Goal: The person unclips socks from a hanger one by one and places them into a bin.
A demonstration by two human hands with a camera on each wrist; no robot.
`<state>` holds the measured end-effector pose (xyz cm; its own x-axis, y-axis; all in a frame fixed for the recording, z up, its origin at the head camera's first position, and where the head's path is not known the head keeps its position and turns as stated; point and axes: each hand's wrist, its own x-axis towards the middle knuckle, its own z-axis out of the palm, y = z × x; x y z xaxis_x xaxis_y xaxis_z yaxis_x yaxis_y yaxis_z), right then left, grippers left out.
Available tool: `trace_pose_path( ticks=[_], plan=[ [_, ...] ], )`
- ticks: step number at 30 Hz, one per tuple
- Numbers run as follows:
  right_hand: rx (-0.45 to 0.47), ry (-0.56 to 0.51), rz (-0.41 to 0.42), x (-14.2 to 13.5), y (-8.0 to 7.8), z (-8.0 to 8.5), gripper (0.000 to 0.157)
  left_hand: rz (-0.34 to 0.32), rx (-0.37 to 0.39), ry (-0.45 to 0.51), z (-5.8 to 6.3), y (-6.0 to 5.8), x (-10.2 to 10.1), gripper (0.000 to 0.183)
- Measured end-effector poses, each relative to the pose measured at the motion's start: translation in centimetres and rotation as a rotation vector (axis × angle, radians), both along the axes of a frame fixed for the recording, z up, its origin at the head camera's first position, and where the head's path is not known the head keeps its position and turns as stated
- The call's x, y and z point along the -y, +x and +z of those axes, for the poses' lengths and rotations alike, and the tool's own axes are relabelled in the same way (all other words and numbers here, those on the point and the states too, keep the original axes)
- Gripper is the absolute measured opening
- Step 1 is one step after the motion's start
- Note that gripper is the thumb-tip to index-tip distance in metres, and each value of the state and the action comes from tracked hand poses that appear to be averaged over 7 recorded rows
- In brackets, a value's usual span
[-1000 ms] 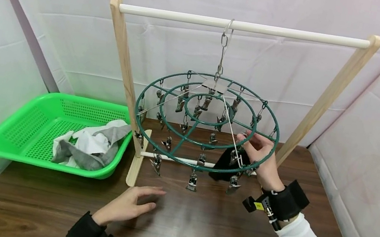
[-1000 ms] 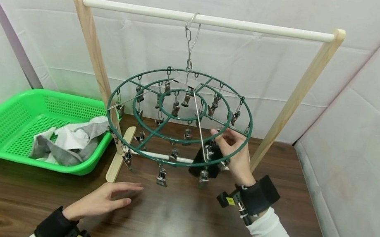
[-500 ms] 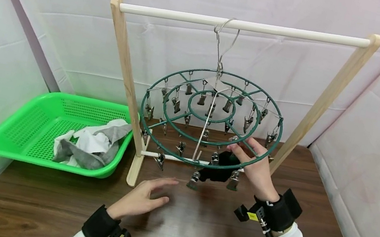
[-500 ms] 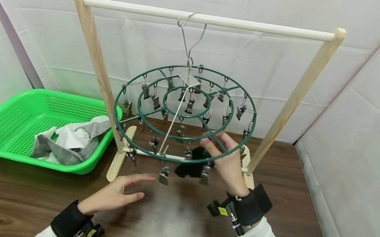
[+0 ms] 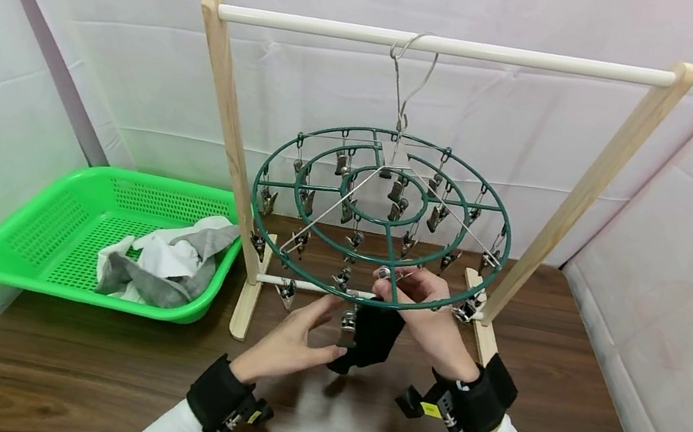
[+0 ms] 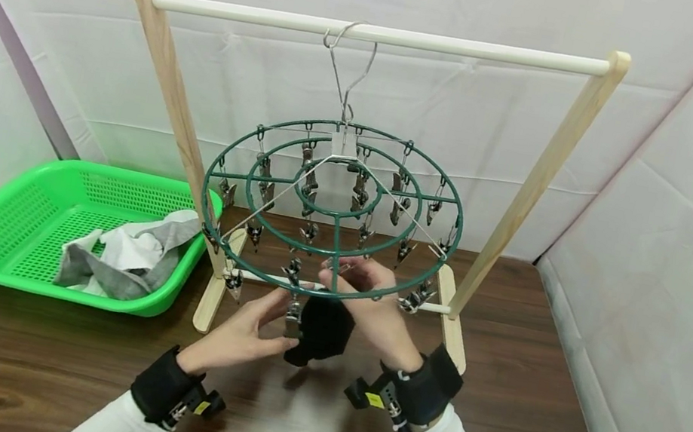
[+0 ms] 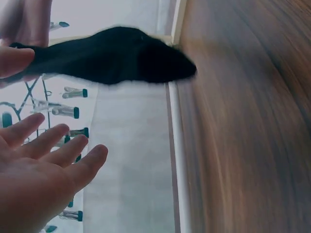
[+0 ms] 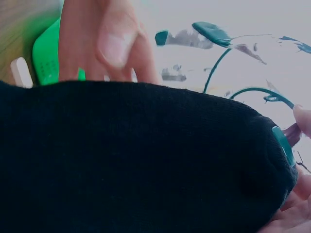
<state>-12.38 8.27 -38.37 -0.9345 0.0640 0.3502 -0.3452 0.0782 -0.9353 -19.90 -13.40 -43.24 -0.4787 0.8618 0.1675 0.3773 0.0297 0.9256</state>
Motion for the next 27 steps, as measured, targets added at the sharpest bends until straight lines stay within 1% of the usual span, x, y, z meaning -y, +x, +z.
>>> trace_pose_path(
  ticks=[2, 5, 7, 9, 10, 12, 14, 17, 22, 25, 27],
  plan=[
    [0.037, -0.024, 0.008, 0.7, 0.1, 0.6, 0.034, -0.012, 0.006, 0.007, 0.2, 0.0, -0.5, 0.068],
    [0.080, -0.067, 0.023, 1.5, 0.2, 1.2, 0.029, -0.012, -0.030, 0.021, 0.4, 0.1, -1.1, 0.061],
    [0.096, -0.089, 0.026, 1.8, 0.1, 1.3, 0.030, -0.009, -0.048, 0.041, 0.5, 0.2, -1.4, 0.046],
    [0.100, -0.091, 0.027, 2.1, 0.0, 1.3, 0.032, 0.003, -0.069, 0.051, 0.6, 0.4, -1.6, 0.039],
    [0.100, -0.088, 0.028, 2.2, 0.0, 1.2, 0.034, 0.011, -0.075, 0.054, 0.6, 0.4, -1.7, 0.039],
    [0.093, -0.085, 0.037, 2.3, -0.2, 1.1, 0.035, 0.015, -0.059, 0.050, 0.7, 0.5, -1.9, 0.038],
    [0.083, -0.074, 0.055, 2.4, -0.3, 1.1, 0.036, 0.018, -0.047, 0.038, 0.8, 0.6, -1.8, 0.044],
    [0.092, -0.073, 0.095, 2.4, -0.5, 1.2, 0.038, 0.017, -0.036, 0.025, 0.8, 0.6, -1.6, 0.046],
    [0.165, -0.083, 0.162, 2.0, -0.9, 1.6, 0.038, 0.048, -0.101, 0.014, 0.5, 0.4, -1.2, 0.045],
    [0.191, -0.073, 0.178, 1.8, -1.2, 1.8, 0.036, 0.057, -0.127, 0.006, 0.3, 0.3, -0.8, 0.042],
    [0.199, -0.063, 0.173, 1.7, -1.3, 1.9, 0.037, 0.058, -0.136, 0.006, 0.2, 0.1, -0.6, 0.040]
  ],
)
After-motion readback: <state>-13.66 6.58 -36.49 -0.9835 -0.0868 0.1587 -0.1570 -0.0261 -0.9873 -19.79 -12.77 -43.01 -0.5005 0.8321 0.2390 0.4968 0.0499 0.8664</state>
